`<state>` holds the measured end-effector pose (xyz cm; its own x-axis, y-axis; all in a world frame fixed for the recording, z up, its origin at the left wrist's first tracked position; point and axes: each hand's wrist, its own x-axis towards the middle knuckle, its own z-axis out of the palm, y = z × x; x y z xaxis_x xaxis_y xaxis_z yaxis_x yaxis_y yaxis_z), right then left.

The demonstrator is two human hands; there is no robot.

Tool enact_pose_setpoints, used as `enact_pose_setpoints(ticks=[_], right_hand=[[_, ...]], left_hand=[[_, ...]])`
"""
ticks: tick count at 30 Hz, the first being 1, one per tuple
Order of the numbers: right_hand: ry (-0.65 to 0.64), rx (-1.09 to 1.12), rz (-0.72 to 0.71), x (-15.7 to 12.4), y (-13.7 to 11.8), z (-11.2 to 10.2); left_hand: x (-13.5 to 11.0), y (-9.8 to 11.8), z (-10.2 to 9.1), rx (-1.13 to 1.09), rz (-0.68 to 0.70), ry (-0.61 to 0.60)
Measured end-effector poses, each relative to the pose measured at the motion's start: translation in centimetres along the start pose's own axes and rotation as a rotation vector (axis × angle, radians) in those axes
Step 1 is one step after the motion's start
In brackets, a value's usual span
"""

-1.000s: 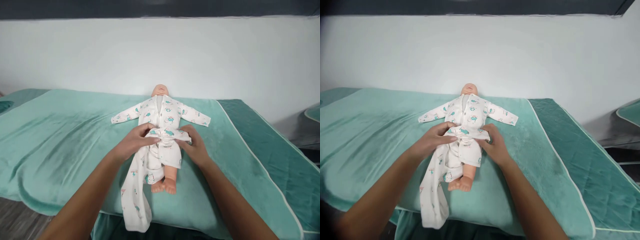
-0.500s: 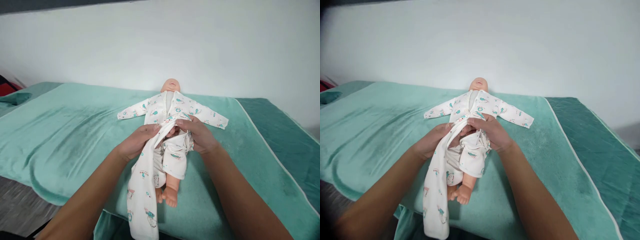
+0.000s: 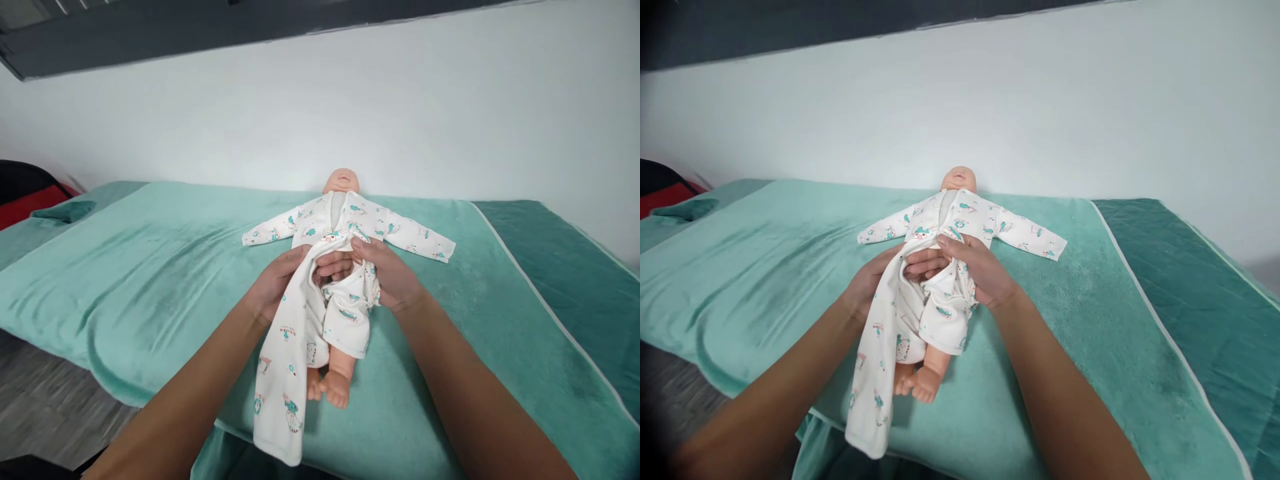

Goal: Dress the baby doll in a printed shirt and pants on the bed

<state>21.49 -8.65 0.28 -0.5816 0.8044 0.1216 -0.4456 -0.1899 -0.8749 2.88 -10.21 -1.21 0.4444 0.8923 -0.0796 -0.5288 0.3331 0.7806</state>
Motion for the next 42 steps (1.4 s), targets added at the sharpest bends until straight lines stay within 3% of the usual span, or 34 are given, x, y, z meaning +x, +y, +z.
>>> enact_pose_setpoints(ticks=[6,10,16,22,27,32,35,38,42], right_hand=[[0.087,-0.033,0.022,0.0,-0.2,0.4],[0.057,-0.034,0.015,-0.1,-0.1,0.5],[0.036,0.014,-0.006,-0.1,0.1,0.3],[0.155,-0.007,-0.008,0.0,0.0,0.7],[0.111,-0.053,-0.011,-0.3,0.2,0.8],[0.129,-0.005,-0.029,-0.4,0.2,0.8],[0.109,0.042,-0.044,-0.4,0.4,0.9],[0.070,0.004,-0.049,-0.4,0.4,0.9],[0.009,-0.238,-0.063,-0.6,0.1,1.4]], left_hand=[[-0.5,0.3,0.0,0.156,0.000,-0.010],[-0.4,0.0,0.3,0.099,0.062,-0.011],[-0.3,0.1,0.7,0.138,0.027,0.029],[-2.0,-0.4,1.2,0.247,0.097,0.062],[-2.9,-1.0,2.1,0.320,0.161,0.119],[-2.7,-0.4,1.1,0.347,0.061,0.030],[-2.5,-0.2,1.2,0.354,0.037,0.043],[-1.9,-0.3,2.1,0.319,0.146,0.112],[-0.7,-0.4,2.9,0.368,0.335,0.290]])
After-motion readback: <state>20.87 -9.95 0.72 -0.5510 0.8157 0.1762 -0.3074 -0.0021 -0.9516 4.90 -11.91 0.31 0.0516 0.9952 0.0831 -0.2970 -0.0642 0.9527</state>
